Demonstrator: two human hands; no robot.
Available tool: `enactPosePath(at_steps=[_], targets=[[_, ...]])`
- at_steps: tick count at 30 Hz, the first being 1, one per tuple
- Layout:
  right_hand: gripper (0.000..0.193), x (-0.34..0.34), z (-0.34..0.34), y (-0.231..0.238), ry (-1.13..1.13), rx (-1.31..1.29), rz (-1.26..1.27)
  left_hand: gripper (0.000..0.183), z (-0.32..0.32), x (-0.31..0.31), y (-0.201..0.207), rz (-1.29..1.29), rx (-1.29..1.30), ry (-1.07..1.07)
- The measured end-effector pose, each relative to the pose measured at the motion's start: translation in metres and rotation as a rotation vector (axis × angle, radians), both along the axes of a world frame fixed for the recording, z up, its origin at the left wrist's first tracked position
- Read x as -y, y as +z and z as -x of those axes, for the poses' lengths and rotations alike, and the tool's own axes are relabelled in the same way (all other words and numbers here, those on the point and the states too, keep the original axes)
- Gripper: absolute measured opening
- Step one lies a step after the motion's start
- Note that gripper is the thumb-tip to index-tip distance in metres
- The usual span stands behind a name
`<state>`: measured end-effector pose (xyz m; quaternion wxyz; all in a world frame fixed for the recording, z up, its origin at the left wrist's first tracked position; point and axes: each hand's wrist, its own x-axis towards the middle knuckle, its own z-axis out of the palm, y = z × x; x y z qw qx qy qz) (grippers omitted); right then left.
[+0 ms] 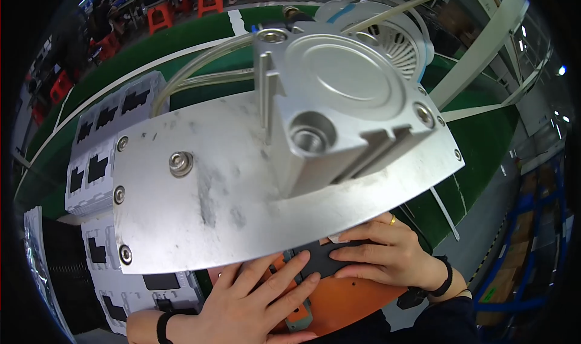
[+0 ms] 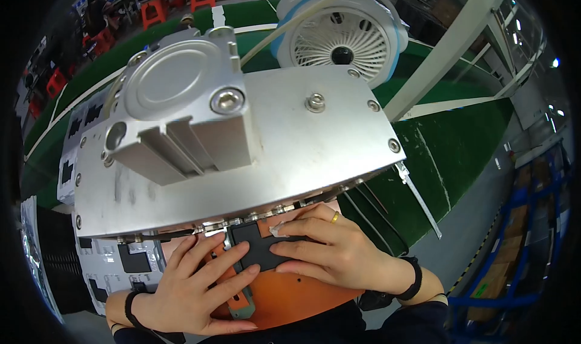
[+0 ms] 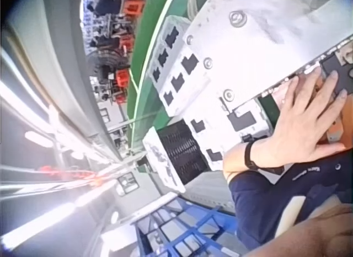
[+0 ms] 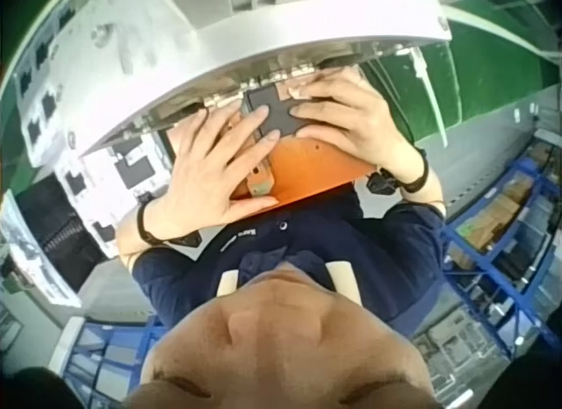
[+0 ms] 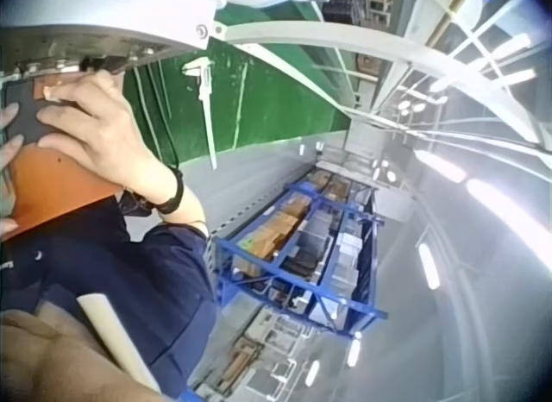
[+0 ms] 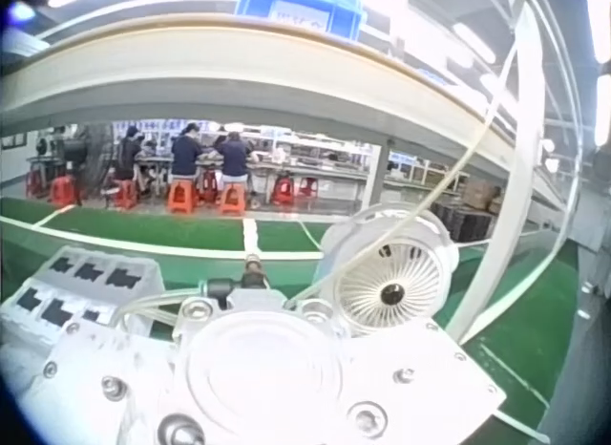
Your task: Assembling small electronic components using a pneumatic press machine and measuring them with a digital caliper.
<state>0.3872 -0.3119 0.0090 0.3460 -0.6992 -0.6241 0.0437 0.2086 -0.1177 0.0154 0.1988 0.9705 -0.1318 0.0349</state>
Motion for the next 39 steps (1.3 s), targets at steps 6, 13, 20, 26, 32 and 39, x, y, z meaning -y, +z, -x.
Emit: enactPosePath(at_steps=[6,13,20,26,32,39], targets=[[0.03,0.001,0.0,0.0,-0.005,-0.03,0.002,0.068,-0.003,-0.003,0.004,0.119,0.022,-0.021],[0.029,0.001,0.001,0.002,-0.016,-0.028,-0.003,0.068,0.0,-0.002,0.003,0.079,-0.031,-0.035],[0.028,0.0,0.0,0.002,-0.009,-0.045,-0.002,0.065,0.0,0.0,0.001,0.054,-0.032,0.004],[0.027,0.001,0.001,0.001,-0.011,-0.062,0.001,0.067,0.0,-0.001,0.001,0.103,-0.002,-0.018],[0.027,0.001,0.001,0.001,-0.012,-0.065,0.002,0.066,-0.001,-0.004,0.007,0.023,-0.064,-0.054],[0.027,-0.001,0.0,0.0,-0.006,-0.052,-0.007,0.065,0.0,-0.002,-0.001,0.109,0.048,-0.005]])
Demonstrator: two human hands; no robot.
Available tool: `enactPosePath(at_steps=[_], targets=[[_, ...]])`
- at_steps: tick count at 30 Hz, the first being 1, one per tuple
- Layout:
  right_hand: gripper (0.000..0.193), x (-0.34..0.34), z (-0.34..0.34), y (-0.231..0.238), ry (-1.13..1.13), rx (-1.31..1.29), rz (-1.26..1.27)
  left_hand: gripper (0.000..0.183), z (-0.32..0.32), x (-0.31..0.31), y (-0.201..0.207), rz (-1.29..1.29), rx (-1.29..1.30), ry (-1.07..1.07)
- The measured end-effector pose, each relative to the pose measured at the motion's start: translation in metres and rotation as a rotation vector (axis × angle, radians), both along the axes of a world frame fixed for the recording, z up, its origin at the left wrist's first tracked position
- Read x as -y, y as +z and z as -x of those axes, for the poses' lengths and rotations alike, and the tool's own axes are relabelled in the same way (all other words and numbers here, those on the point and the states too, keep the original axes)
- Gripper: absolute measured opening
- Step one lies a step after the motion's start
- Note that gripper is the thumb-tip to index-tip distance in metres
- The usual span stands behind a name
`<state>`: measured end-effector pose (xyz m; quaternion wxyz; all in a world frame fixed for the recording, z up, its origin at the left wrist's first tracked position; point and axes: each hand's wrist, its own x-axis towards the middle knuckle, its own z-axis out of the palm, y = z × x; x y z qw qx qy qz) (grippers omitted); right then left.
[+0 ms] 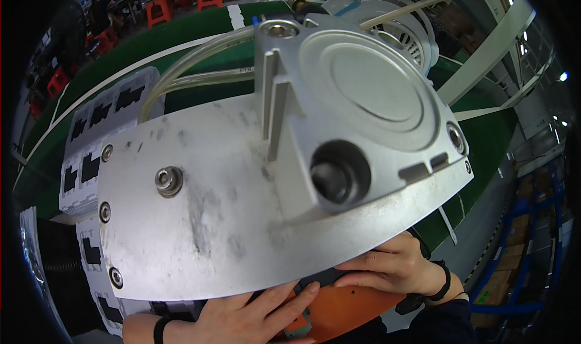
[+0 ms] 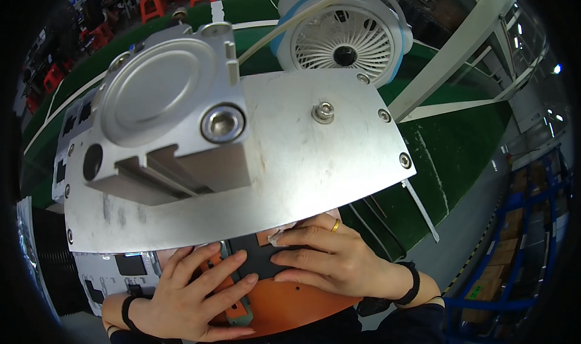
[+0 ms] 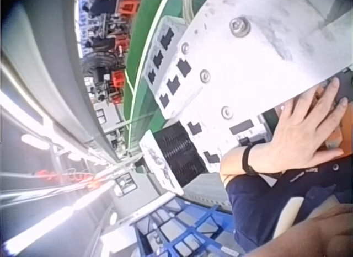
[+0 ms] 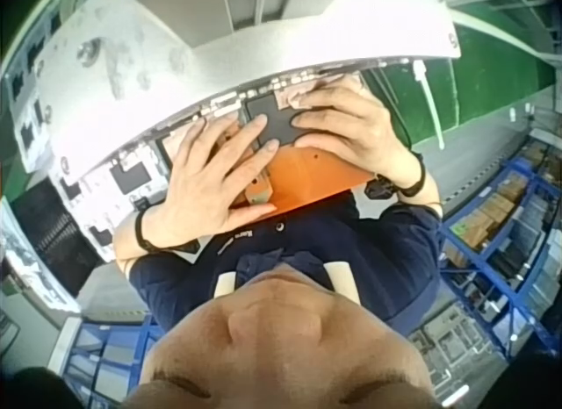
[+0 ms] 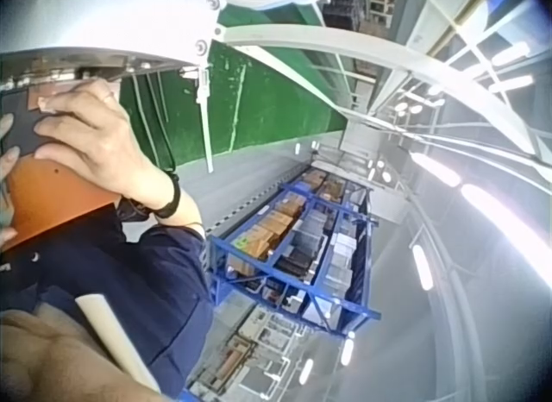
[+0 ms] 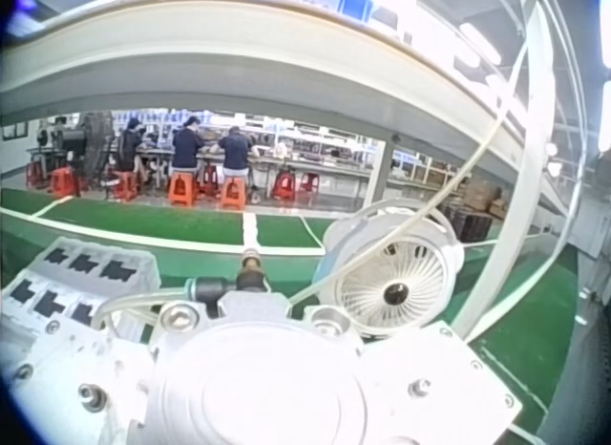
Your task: Assembling small electronic components using a pneumatic press machine and measuring them with a digital caliper.
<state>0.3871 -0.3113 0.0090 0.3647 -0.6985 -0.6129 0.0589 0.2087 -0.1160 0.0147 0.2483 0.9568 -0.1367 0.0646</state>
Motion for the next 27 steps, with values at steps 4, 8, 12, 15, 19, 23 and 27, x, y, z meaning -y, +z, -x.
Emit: enactPosePath(at_steps=[4,8,12,15,19,23,27], targets=[[0.027,0.001,0.0,0.002,-0.008,-0.008,-0.005,0.067,0.0,0.002,0.005,-0.113,-0.055,-0.021],[0.024,0.002,-0.001,0.002,0.001,0.009,-0.014,0.064,0.0,0.004,0.001,-0.128,-0.001,0.007],[0.022,0.004,-0.004,0.002,0.025,0.014,0.001,0.061,0.0,0.006,0.002,-0.097,0.011,0.015],[0.022,0.006,0.0,0.009,0.054,0.012,0.043,0.059,0.006,0.01,0.003,-0.17,0.157,0.039],[0.02,0.01,0.016,0.015,0.03,-0.189,0.085,0.055,0.017,0.003,-0.005,0.069,0.243,0.131],[0.022,0.018,0.037,0.018,-0.043,-0.338,-0.108,0.037,0.015,0.018,0.011,0.497,0.141,0.165],[0.041,0.013,0.062,0.011,0.013,-0.726,-0.15,0.022,0.033,0.022,0.013,0.7,0.032,0.163]])
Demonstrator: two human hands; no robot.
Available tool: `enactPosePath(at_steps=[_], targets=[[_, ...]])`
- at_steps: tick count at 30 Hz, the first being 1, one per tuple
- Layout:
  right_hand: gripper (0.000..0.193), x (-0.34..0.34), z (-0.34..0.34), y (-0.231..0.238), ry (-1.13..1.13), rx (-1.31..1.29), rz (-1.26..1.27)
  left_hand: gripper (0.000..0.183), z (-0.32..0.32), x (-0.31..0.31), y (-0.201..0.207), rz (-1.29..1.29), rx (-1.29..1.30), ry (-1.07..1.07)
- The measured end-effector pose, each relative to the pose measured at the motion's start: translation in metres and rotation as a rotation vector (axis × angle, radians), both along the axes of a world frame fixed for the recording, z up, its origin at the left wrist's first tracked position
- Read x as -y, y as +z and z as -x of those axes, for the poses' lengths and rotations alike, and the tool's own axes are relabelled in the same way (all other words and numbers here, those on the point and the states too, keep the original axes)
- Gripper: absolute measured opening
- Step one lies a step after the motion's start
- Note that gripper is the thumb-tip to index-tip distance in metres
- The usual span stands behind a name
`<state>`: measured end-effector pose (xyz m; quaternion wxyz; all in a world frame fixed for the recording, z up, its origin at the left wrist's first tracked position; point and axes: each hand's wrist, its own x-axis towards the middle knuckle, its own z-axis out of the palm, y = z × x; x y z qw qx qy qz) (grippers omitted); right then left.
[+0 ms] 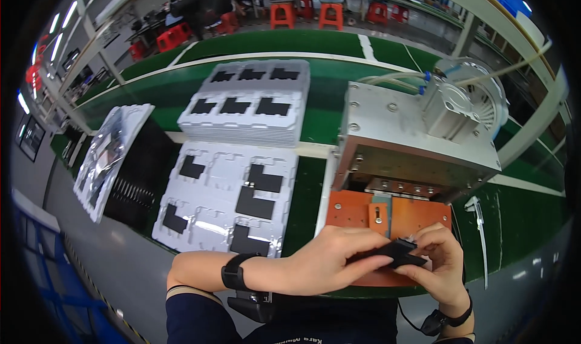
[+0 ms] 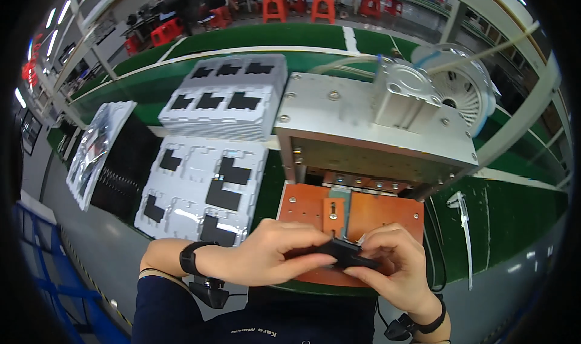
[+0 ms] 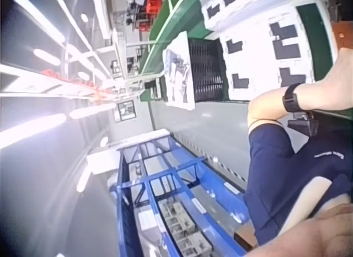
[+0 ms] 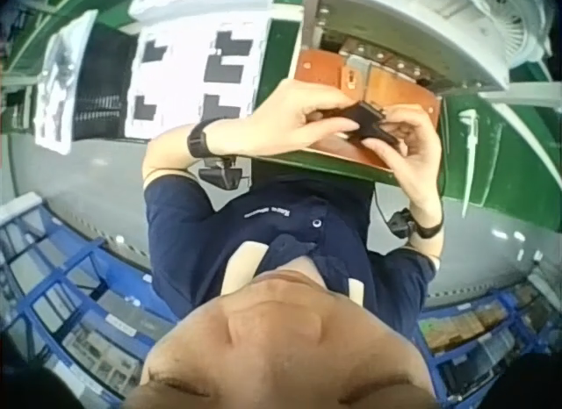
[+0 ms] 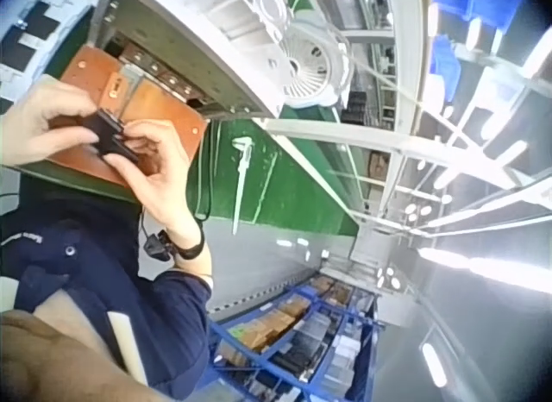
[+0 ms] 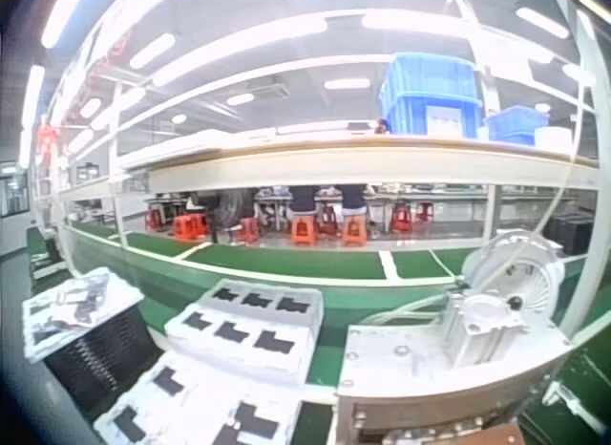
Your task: Assembling small electronic components using a pneumatic press machine and measuring them with a digital caliper.
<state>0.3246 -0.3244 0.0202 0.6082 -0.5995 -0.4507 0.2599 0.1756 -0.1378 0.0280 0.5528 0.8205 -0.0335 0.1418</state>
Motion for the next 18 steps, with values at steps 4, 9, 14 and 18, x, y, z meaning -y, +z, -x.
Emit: enactPosePath(at_steps=[4,9,14,18], targets=[[0.055,0.006,-0.022,-0.006,-0.116,0.143,0.108,0.024,0.041,-0.049,-0.019,0.223,0.003,0.441],[0.022,0.019,-0.037,-0.022,-0.187,-0.089,0.06,0.035,0.11,-0.183,-0.062,0.168,-0.026,0.913],[0.014,0.014,-0.035,-0.025,-0.215,0.014,0.047,0.032,0.132,-0.206,-0.092,-0.042,-0.295,1.09],[0.013,0.014,-0.036,-0.026,-0.212,0.096,0.052,0.018,0.132,-0.188,-0.088,-0.796,-0.277,1.156]])
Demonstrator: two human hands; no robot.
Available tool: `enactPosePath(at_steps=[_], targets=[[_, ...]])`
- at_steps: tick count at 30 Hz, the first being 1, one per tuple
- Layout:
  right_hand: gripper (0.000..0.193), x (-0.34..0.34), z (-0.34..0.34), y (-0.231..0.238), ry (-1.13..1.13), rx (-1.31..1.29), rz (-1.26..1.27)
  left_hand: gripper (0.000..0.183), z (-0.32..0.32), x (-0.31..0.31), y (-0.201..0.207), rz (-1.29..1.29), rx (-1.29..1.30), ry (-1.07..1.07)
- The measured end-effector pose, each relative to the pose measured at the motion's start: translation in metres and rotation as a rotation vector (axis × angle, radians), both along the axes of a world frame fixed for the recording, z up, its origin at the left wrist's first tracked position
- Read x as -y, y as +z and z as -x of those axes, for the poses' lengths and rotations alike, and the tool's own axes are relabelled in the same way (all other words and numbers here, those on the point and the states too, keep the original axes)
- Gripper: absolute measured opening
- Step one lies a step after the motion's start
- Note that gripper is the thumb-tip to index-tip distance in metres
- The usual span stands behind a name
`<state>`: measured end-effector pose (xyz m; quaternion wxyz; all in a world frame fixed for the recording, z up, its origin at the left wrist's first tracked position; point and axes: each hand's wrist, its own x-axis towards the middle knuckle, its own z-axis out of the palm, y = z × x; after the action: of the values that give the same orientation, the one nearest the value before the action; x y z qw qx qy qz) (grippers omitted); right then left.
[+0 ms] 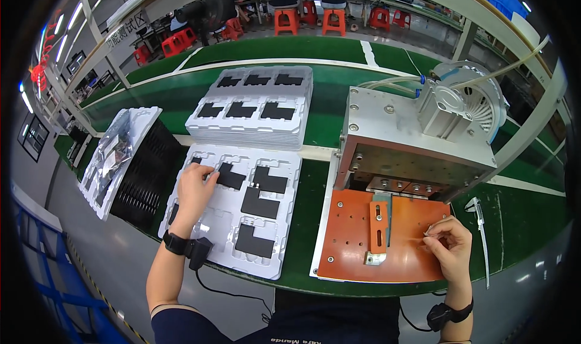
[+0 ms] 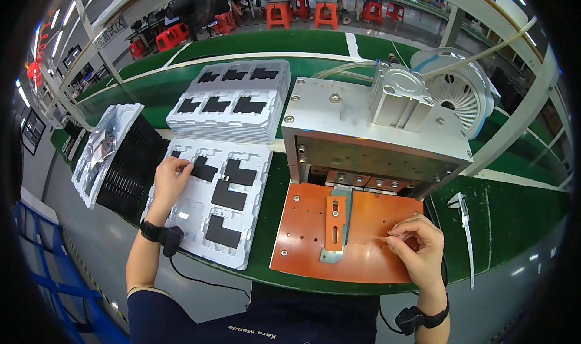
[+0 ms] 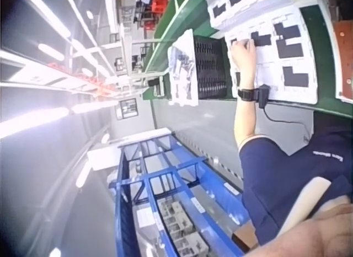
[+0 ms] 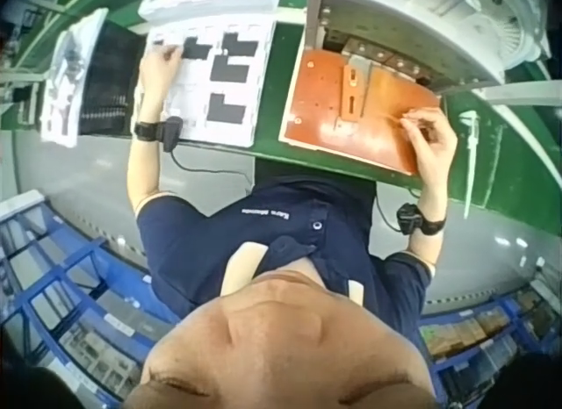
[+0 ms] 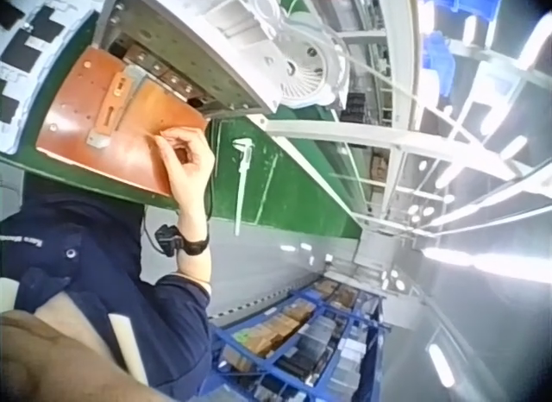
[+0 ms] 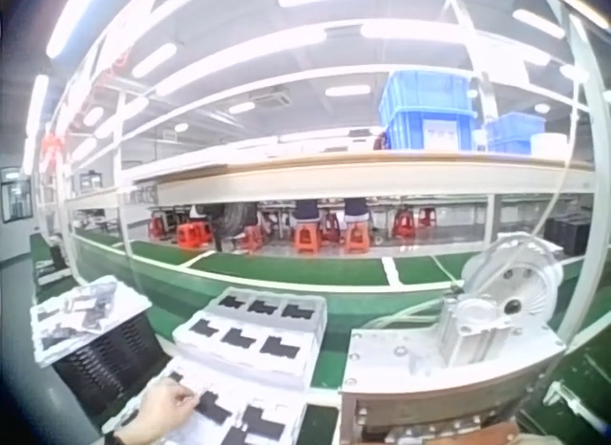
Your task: Assembling small electronic components using a pneumatic press machine and measuring them with a digital caliper.
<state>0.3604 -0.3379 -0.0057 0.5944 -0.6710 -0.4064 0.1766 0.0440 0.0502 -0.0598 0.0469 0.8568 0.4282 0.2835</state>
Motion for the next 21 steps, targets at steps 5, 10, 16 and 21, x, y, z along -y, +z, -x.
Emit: enactPosePath(at_steps=[5,10,16,21], targets=[[0.013,0.0,0.003,0.004,-0.012,0.058,0.013,0.017,-0.02,0.042,0.027,-0.113,-0.034,-0.375],[0.012,0.001,0.001,-0.001,-0.022,0.044,-0.002,0.034,-0.027,0.071,0.026,-0.134,-0.175,-0.609],[0.012,0.0,0.0,-0.002,-0.023,0.089,-0.011,0.04,0.006,0.036,-0.016,-0.134,-0.338,-0.238],[0.012,0.001,0.002,0.001,-0.032,0.069,-0.01,0.042,-0.006,0.028,-0.026,-0.105,-0.284,-0.218]])
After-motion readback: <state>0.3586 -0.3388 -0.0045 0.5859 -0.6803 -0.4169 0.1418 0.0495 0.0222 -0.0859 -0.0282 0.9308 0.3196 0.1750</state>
